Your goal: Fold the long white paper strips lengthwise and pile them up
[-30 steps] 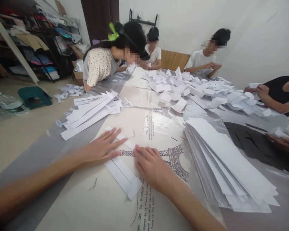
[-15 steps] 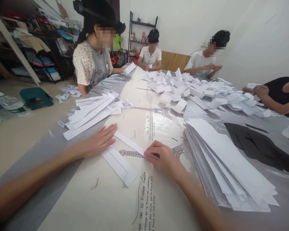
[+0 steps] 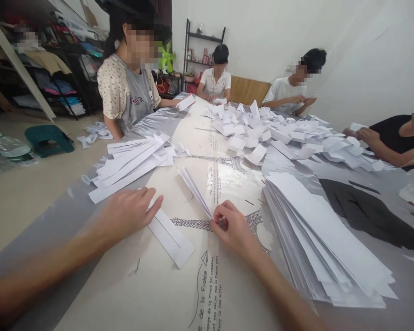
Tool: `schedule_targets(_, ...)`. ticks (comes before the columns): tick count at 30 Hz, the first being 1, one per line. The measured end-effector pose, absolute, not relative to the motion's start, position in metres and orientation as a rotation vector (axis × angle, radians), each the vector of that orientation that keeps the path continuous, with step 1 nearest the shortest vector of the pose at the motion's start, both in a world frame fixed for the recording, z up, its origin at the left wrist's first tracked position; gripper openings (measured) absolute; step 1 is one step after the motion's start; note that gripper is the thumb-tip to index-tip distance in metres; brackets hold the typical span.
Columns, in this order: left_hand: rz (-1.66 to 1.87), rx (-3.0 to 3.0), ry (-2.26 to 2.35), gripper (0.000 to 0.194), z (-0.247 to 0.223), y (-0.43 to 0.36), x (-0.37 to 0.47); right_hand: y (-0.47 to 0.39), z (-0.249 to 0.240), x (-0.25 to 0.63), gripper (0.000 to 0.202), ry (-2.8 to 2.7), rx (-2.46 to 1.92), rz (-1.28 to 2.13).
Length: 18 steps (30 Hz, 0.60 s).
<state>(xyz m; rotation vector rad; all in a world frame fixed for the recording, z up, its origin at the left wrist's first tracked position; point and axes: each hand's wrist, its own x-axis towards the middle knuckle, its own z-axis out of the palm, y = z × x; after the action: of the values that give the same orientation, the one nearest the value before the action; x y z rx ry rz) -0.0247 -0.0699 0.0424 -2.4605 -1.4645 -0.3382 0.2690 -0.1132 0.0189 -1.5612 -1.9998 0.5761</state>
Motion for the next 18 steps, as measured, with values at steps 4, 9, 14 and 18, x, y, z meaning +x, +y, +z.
schedule_targets(4, -0.257, -2.544, -1.461, 0.049, 0.025, -0.090, -0.011, -0.118, 0.020, 0.262, 0.018, -2.102, -1.490, 0.523)
schedule_targets(9, -0.390, -2.646, -1.313, 0.047, 0.002, -0.090, -0.005, -0.128, 0.027, 0.249, 0.018, -2.202, -1.443, 0.569)
schedule_targets(14, -0.420, -2.658, -1.315, 0.043, -0.001, -0.085, -0.007, -0.135, 0.024, 0.239, 0.015, -2.205, -1.465, 0.610)
schedule_targets(18, -0.416, -2.667, -1.312, 0.040, 0.000, -0.084, -0.006, -0.134, 0.018, 0.236, 0.015, -2.102, -1.480, 0.656)
